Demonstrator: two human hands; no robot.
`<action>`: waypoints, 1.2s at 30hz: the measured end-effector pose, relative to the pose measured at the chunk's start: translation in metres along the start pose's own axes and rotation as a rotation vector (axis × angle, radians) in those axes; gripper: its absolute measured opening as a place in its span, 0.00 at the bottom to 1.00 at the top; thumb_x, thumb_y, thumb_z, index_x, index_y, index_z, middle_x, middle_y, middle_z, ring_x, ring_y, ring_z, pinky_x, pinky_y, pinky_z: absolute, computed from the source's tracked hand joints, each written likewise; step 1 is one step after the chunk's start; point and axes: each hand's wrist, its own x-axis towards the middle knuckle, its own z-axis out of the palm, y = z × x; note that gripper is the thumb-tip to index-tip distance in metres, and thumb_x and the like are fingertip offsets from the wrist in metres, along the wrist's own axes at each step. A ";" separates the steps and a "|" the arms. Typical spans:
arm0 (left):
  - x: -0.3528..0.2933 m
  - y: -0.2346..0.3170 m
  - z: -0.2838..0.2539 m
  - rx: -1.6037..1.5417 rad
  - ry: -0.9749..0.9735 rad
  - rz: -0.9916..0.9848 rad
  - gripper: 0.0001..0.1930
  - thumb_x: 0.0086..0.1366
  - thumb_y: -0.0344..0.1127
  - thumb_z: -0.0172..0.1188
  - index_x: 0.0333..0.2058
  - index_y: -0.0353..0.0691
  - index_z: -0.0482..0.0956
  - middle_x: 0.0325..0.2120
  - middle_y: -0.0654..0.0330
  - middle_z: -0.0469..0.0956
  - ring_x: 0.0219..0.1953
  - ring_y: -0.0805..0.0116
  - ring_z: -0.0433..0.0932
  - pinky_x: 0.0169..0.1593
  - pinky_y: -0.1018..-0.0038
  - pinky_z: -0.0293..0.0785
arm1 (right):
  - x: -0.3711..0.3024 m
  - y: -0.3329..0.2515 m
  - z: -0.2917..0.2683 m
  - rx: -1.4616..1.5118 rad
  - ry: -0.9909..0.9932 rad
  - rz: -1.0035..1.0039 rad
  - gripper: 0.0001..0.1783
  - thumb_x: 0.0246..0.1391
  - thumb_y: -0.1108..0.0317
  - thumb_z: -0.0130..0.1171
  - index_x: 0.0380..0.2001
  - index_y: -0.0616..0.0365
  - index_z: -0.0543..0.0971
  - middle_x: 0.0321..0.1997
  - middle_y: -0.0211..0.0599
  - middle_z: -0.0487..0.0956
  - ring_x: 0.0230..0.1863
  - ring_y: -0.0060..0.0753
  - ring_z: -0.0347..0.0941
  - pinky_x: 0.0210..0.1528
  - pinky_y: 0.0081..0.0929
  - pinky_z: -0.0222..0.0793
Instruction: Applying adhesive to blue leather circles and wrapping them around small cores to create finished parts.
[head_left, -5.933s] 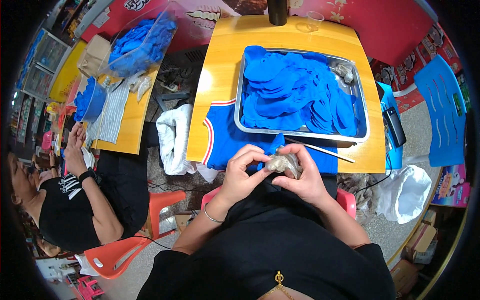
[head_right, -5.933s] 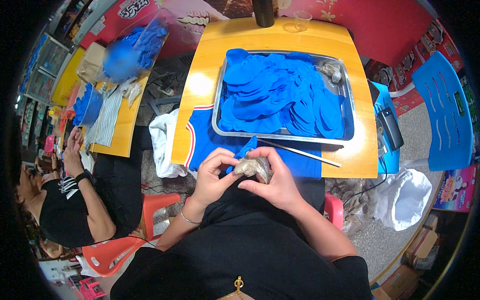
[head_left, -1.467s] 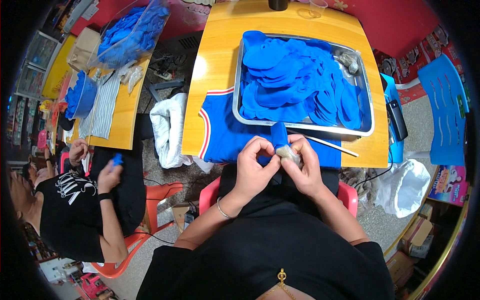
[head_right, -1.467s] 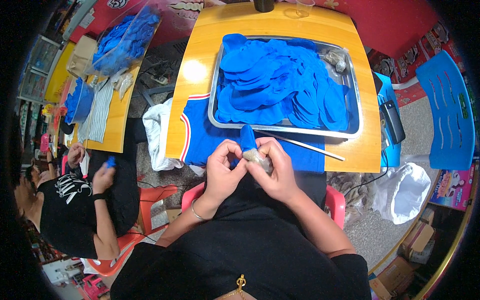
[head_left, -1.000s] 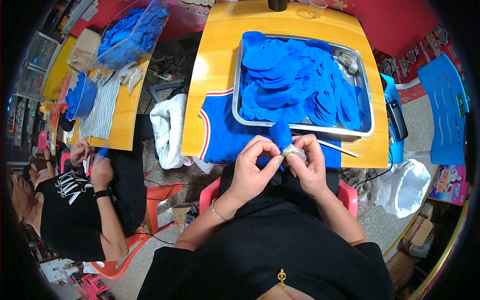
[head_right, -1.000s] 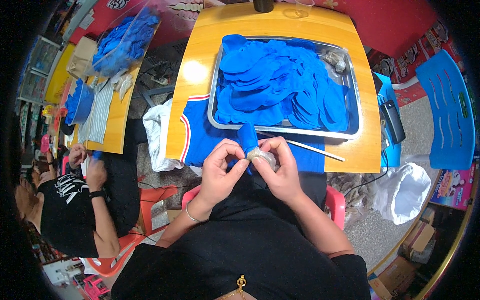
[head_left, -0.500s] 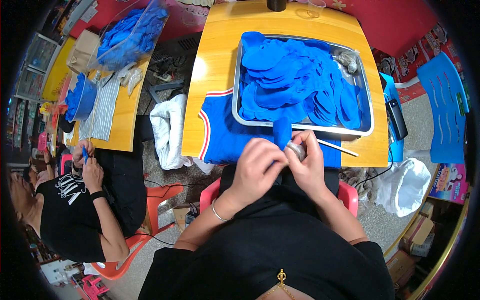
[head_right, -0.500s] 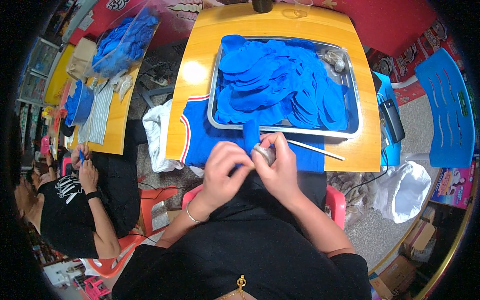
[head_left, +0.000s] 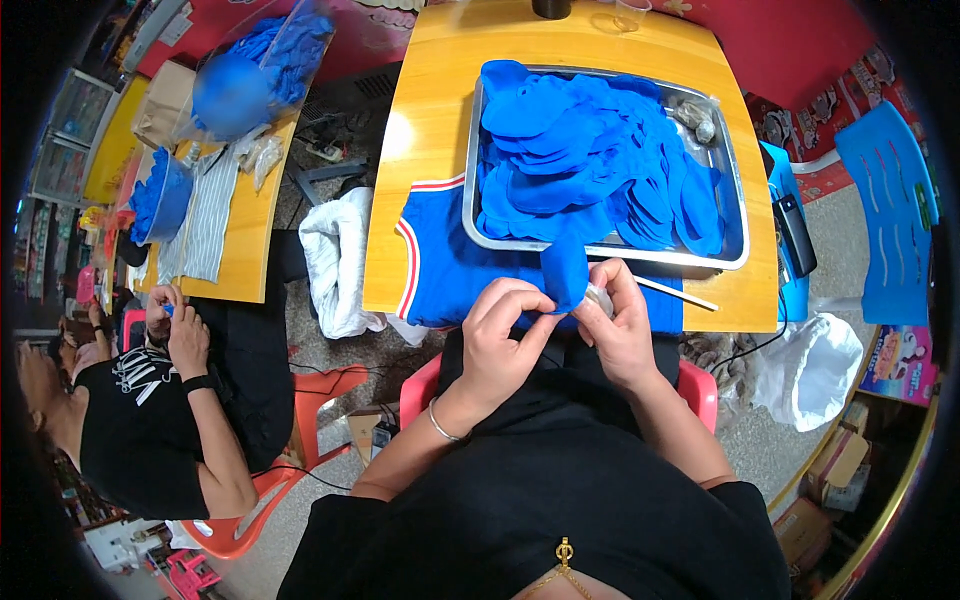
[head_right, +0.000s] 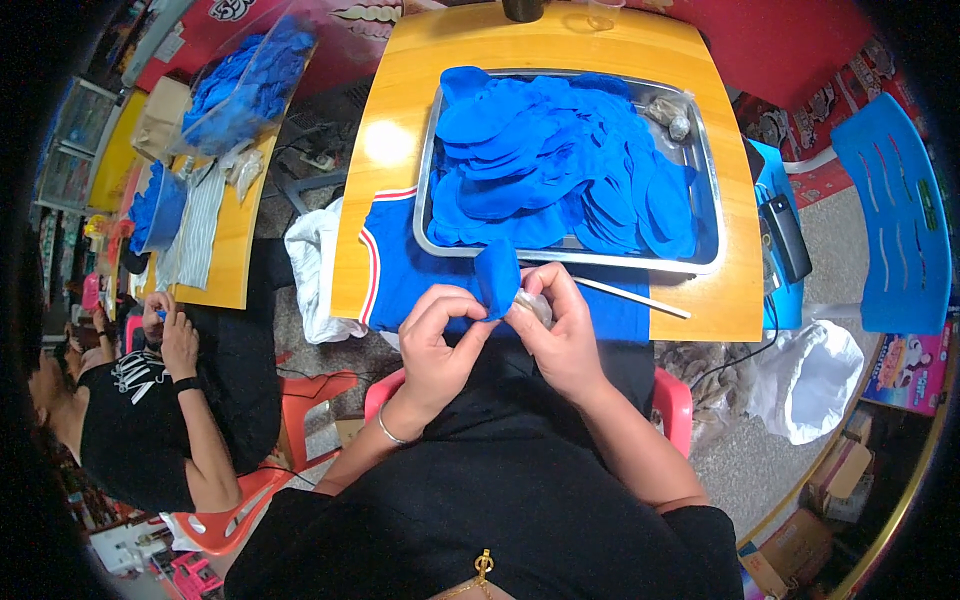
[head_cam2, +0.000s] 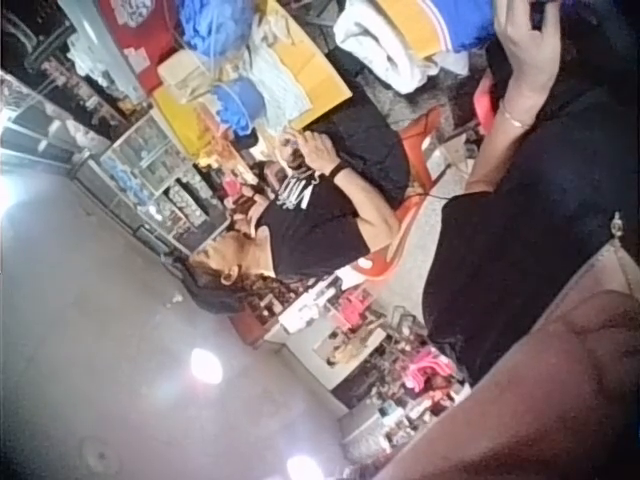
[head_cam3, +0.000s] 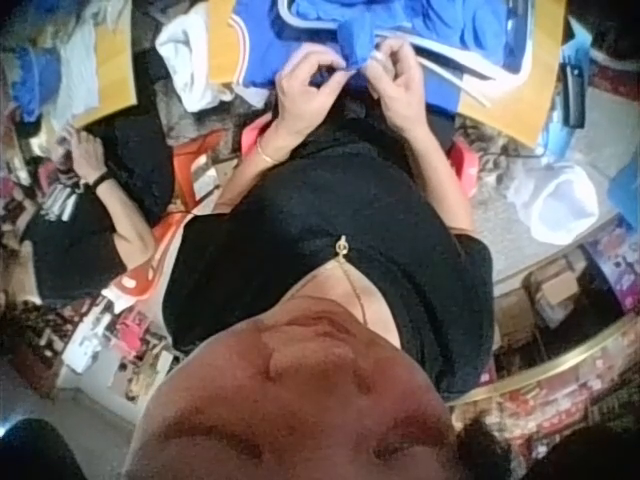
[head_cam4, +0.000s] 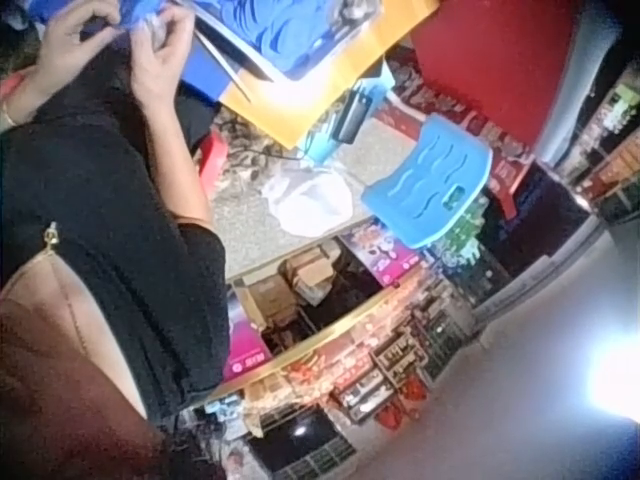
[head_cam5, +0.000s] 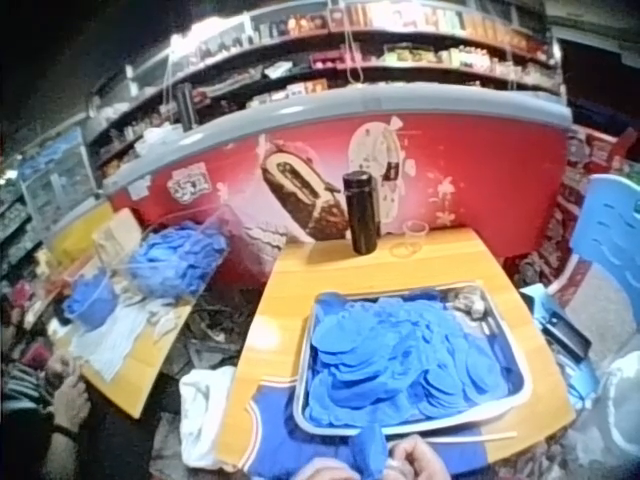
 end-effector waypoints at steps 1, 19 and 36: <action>0.001 -0.002 -0.002 0.038 -0.008 0.095 0.09 0.45 0.21 0.64 0.24 0.36 0.73 0.24 0.58 0.73 0.28 0.61 0.73 0.32 0.71 0.69 | 0.000 0.001 0.000 0.001 0.000 0.000 0.11 0.50 0.76 0.56 0.32 0.56 0.63 0.35 0.28 0.67 0.36 0.15 0.61 0.37 0.14 0.59; 0.005 -0.021 -0.017 -0.699 -0.340 -0.520 0.05 0.59 0.25 0.56 0.34 0.36 0.71 0.29 0.68 0.70 0.32 0.81 0.68 0.37 0.83 0.67 | -0.004 -0.023 -0.003 -0.750 -0.172 -0.253 0.23 0.41 0.76 0.61 0.44 0.60 0.69 0.39 0.40 0.75 0.38 0.35 0.76 0.39 0.28 0.70; 0.002 -0.023 -0.014 -0.429 -0.338 -0.476 0.11 0.56 0.23 0.58 0.39 0.35 0.69 0.36 0.63 0.70 0.38 0.80 0.68 0.43 0.82 0.66 | 0.005 -0.039 -0.007 -0.715 -0.177 -0.096 0.15 0.44 0.71 0.62 0.36 0.61 0.72 0.31 0.46 0.77 0.33 0.45 0.76 0.35 0.30 0.69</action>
